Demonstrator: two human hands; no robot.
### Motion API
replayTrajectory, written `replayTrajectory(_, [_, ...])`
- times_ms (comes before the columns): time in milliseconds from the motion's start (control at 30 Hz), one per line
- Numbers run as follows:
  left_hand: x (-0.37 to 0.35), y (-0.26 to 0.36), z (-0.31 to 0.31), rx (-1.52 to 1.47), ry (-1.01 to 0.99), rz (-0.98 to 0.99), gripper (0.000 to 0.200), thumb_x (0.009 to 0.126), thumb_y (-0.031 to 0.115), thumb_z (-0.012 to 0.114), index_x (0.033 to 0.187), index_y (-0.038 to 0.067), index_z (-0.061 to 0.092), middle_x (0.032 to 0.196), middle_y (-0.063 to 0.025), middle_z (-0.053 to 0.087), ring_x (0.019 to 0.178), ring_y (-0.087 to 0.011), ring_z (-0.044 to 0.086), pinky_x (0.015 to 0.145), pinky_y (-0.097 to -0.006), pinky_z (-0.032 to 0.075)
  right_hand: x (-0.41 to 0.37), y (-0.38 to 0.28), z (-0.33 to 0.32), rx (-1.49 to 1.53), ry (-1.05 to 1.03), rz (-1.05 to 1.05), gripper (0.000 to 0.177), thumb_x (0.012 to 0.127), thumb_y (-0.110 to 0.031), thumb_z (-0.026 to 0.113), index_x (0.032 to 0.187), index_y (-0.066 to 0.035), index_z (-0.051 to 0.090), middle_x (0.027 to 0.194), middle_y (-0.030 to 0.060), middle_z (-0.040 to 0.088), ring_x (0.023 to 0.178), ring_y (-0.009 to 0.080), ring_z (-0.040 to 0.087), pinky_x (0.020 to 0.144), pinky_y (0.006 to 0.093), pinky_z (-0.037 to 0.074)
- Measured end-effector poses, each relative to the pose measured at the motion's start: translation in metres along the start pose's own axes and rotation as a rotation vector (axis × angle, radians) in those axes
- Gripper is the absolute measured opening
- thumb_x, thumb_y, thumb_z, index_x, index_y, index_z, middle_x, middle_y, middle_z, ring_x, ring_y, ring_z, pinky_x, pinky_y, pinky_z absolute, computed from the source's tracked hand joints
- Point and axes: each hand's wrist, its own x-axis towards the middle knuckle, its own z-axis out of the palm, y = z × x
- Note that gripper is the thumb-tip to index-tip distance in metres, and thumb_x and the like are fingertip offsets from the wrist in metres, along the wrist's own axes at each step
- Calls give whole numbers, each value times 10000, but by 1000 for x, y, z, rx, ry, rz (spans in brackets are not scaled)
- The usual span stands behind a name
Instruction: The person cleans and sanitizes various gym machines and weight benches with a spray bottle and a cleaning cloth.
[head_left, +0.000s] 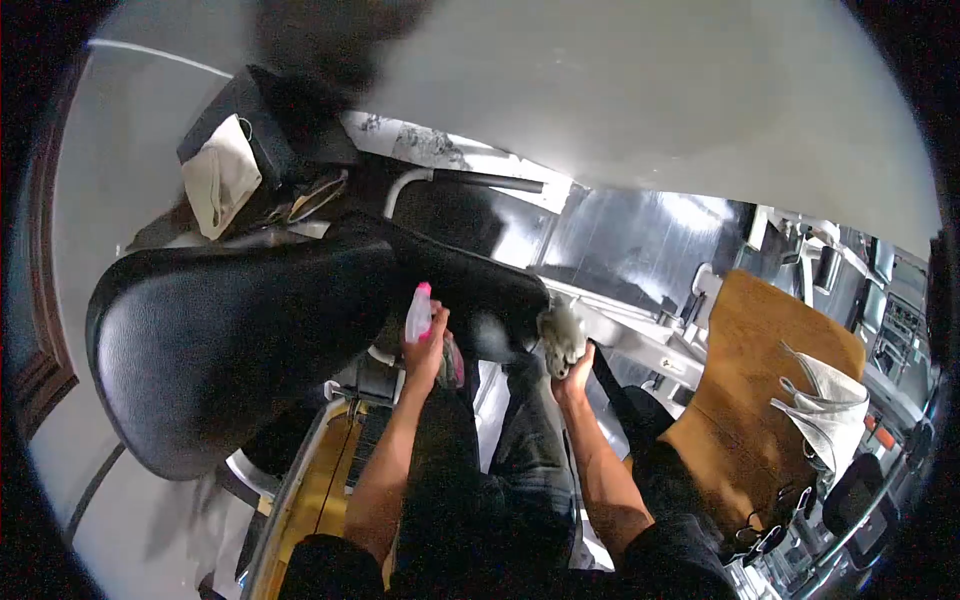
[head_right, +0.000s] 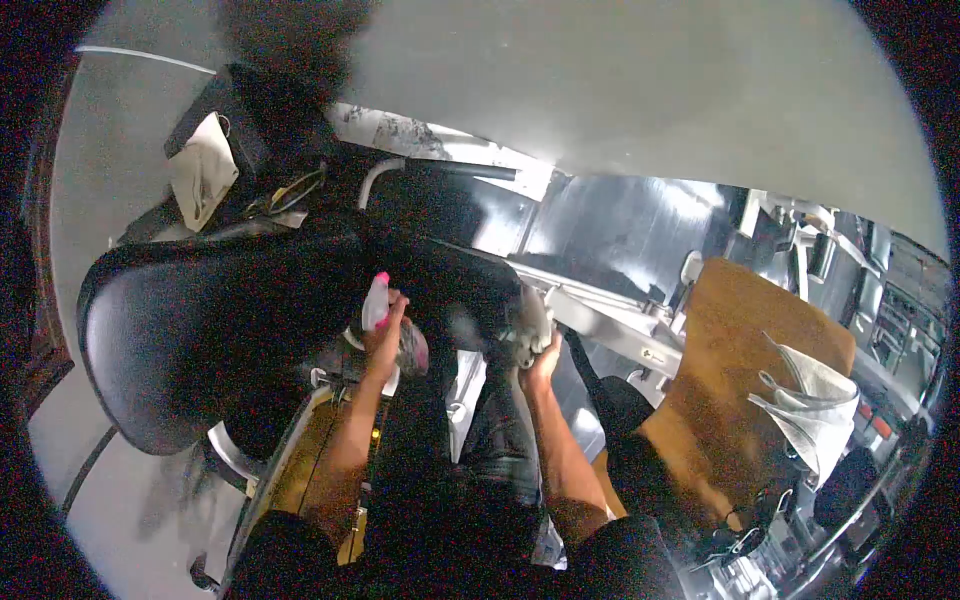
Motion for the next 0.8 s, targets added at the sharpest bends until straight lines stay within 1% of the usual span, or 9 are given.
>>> replayTrajectory(33, [9, 7, -1, 24, -31, 25, 315, 865, 218, 678, 1113, 57, 568, 963, -7, 591, 690, -83, 545, 597, -252, 465, -12, -9, 44, -37, 24, -31, 586, 933, -530, 304, 1270, -99, 512, 1203, 62, 589, 1071, 248, 570, 883, 380, 473])
replayTrajectory(100, [29, 5, -4, 45, -8, -54, 339, 853, 247, 690, 1118, 70, 572, 943, -2, 595, 656, -75, 539, 579, -242, 465, -11, -18, 86, -90, -73, 9, 652, 919, -578, 367, 1334, -81, 441, 1289, 108, 524, 1104, 277, 549, 947, 397, 445])
replayTrajectory(133, [40, 8, -3, 43, 8, -96, 347, 850, 262, 693, 1116, 74, 574, 938, -3, 597, 647, -71, 537, 578, -236, 466, -8, -17, 106, -89, -298, -117, 672, 919, -587, 369, 1341, -68, 430, 1294, 130, 515, 1109, 295, 542, 950, 431, 439])
replayTrajectory(200, [58, 10, -3, 76, -23, -68, 511, 831, 234, 705, 1280, 113, 491, 958, 8, 574, 602, -55, 512, 545, -210, 438, 15, -16, 119, -64, -315, 24, 568, 929, -471, 467, 1311, -50, 444, 1242, 136, 544, 1091, 282, 557, 916, 440, 464])
replayTrajectory(333, [89, 12, 3, 69, -68, -19, 493, 830, 202, 697, 1274, 115, 501, 970, 10, 569, 603, -64, 513, 552, -221, 440, 49, -10, 158, -469, -158, 27, 460, 903, -275, 579, 1278, -39, 455, 1171, 132, 578, 1046, 252, 583, 866, 407, 497])
replayTrajectory(400, [94, 10, 12, 22, -95, -21, 483, 829, 194, 696, 1266, 110, 508, 975, 8, 570, 607, -69, 515, 559, -227, 443, 78, 0, 154, -786, -259, -336, 442, 851, -126, 629, 1251, -36, 463, 1122, 116, 598, 998, 222, 597, 815, 358, 511])
replayTrajectory(600, [91, -7, 22, 40, -162, -1, 371, 853, 305, 680, 1103, 46, 590, 881, -10, 604, 652, -79, 537, 585, -234, 444, 153, -9, 158, -750, -31, -470, 563, 845, -59, 605, 1363, -20, 388, 1099, 100, 594, 940, 179, 568, 845, 299, 470])
replayTrajectory(733, [74, -29, 12, 79, -160, -96, 343, 865, 293, 673, 1090, 48, 591, 878, -18, 605, 688, -98, 558, 605, -253, 455, 220, -23, 178, -876, 109, -1082, 505, 833, 3, 554, 1323, -10, 434, 1089, 137, 607, 958, 200, 570, 864, 311, 450])
replayTrajectory(800, [64, -34, 3, 33, -159, -140, 279, 875, 244, 662, 1065, 53, 588, 868, -20, 591, 702, -98, 561, 611, -258, 463, 263, -26, 189, -797, 43, -1054, 536, 818, 21, 536, 1339, -22, 419, 1196, 165, 566, 1022, 229, 569, 912, 323, 446])
